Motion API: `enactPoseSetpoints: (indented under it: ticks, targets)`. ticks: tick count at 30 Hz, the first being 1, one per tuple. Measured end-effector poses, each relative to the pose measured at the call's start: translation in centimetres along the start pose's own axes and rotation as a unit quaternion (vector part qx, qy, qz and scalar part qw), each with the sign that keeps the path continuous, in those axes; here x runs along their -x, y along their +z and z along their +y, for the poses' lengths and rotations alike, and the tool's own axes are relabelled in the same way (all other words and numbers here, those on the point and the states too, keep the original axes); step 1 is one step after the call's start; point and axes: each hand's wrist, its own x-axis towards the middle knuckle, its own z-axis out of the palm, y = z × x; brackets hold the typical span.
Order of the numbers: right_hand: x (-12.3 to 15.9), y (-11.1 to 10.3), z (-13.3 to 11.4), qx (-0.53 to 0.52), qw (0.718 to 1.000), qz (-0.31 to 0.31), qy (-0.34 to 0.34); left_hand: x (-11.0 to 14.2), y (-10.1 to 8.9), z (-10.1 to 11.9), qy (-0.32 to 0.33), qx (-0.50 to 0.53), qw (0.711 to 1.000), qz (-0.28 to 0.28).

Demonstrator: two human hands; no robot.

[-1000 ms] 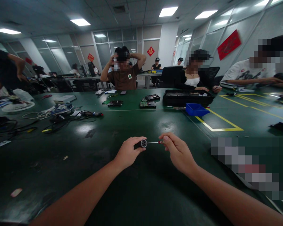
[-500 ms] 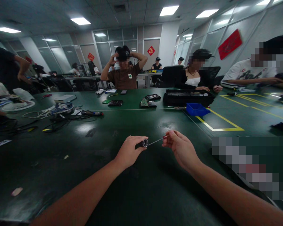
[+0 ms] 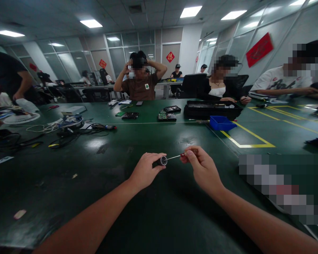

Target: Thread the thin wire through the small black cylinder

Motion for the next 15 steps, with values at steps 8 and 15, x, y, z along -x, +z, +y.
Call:
enactPoseSetpoints:
  ticks: [8,15]
  targets:
    - [0.1,0.1,-0.8,0.049,0.998,0.023,0.014,0.1,0.1,-0.3,-0.002,0.009,1.000,0.002]
    - [0.0,-0.2,-1.4,0.141,0.990,0.009,0.005,0.0,0.2,-0.5,0.000,-0.002,1.000,0.002]
